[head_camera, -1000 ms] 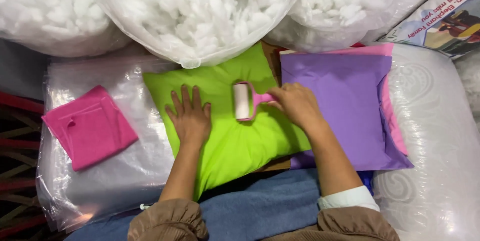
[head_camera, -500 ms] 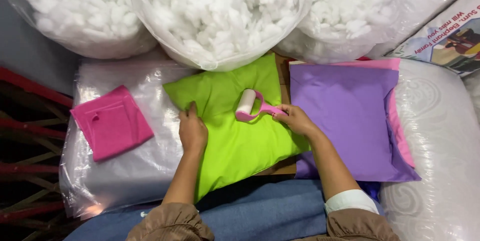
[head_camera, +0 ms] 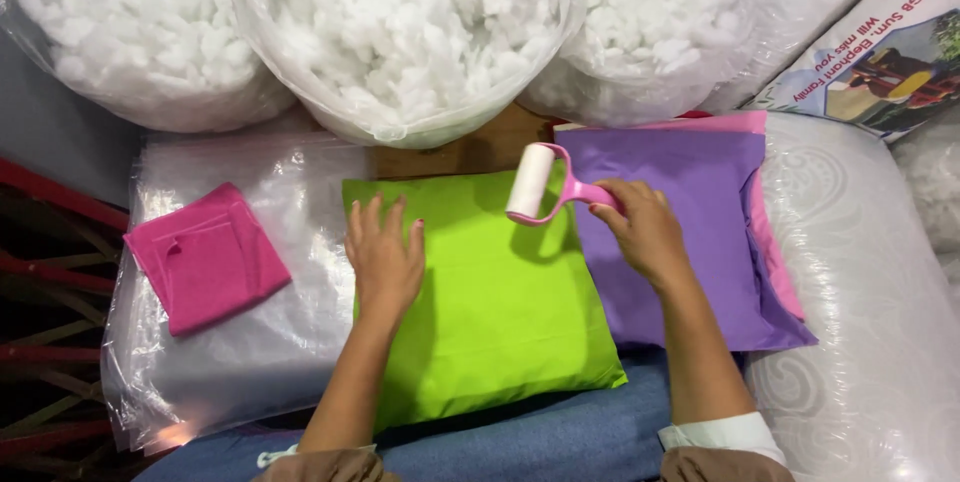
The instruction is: The person uses a lint roller to clean the surface of a green pillow, then wipes a work surface with a pink cloth before placing the pillow into a plastic bag.
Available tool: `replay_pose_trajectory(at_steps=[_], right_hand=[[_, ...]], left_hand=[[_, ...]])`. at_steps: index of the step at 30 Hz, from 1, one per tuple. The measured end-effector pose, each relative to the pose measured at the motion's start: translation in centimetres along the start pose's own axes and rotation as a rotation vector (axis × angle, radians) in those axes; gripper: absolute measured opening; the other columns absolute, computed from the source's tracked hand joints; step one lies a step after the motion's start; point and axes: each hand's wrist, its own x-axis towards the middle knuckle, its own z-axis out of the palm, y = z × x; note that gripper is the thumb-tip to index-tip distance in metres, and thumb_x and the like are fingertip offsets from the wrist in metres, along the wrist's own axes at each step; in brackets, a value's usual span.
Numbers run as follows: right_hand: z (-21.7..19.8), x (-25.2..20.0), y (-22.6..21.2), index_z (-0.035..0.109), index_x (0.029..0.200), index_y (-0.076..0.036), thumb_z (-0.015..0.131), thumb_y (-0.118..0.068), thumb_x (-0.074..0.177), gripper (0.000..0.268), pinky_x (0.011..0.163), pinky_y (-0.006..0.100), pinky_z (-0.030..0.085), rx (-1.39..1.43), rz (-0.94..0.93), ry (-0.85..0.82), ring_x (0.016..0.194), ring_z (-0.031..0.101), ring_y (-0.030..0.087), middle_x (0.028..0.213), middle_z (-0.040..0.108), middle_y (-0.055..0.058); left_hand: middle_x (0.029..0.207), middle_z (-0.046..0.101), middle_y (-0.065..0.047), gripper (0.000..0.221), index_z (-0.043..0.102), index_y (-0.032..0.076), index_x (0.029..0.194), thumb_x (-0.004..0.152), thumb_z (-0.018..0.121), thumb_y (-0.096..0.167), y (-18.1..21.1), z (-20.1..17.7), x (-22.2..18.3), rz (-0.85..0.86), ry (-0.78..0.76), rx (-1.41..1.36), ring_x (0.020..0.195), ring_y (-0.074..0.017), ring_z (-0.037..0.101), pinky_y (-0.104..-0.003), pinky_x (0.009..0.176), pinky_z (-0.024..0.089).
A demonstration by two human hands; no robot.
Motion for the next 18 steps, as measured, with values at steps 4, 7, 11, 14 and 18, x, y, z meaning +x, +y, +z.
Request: replay_pose_trajectory(at_steps=[4,7,11,14,18], right_hand=[[4.1,2.7,-2.3,0.065,0.133,-0.034,0.063,-0.043,0.099,0.035,0.088,0.046,0.053,-0.14,-0.163,0.004,0.105,0.063,0.034,0.107,0.065,0.006],[2.9,2.7,-0.1,0.071,0.124,-0.032,0.064,-0.046,0.097,0.031,0.085,0.052,0.055,-0.259,-0.11,-0.143,0.101,0.067,0.04,0.1,0.07,0.012],[-4.5,2.2,1.1,0.072,0.125,-0.03,0.066,-0.045,0.096,0.033,0.087,0.052,0.053,-0.319,0.118,-0.082,0.101,0.067,0.042,0.1,0.072,0.015],[-2.5,3.0,-1.8,0.069,0.129,-0.026,0.066,-0.04,0.099,0.033,0.088,0.054,0.052,-0.19,0.079,-0.011,0.1,0.066,0.046,0.099,0.07,0.018],[3.9,3.8,-1.9,0.07,0.125,-0.027,0.065,-0.042,0.097,0.033,0.086,0.054,0.053,-0.173,0.013,-0.082,0.098,0.067,0.044,0.096,0.068,0.018]], left_hand=[[0.158,0.041,-0.02,0.051,0.048,0.012,0.153,0.109,0.038,0.035,0.4,4.8,2.5,0.095,-0.03,0.079,0.154,-0.0438,0.019,-0.068,0.117,0.021],[0.165,0.036,-0.01,0.064,0.041,0.018,0.158,0.105,0.033,0.053,-6.8,8.8,2.6,0.094,-0.201,0.334,0.156,-0.0404,0.021,-0.068,0.119,0.017],[0.166,0.032,-0.018,0.07,0.041,0.015,0.158,0.102,0.039,0.056,-9.8,7.4,4.9,-0.116,-0.064,0.285,0.153,-0.0492,0.02,-0.075,0.113,0.023],[0.162,0.037,-0.023,0.064,0.05,0.008,0.153,0.102,0.047,0.047,-3.5,6.7,4.7,-0.011,0.037,0.265,0.151,-0.0508,0.022,-0.073,0.112,0.027],[0.167,0.031,-0.014,0.061,0.041,0.016,0.158,0.104,0.039,0.045,1.2,9.2,5.2,0.17,-0.177,0.248,0.157,-0.0414,0.013,-0.069,0.119,0.014]])
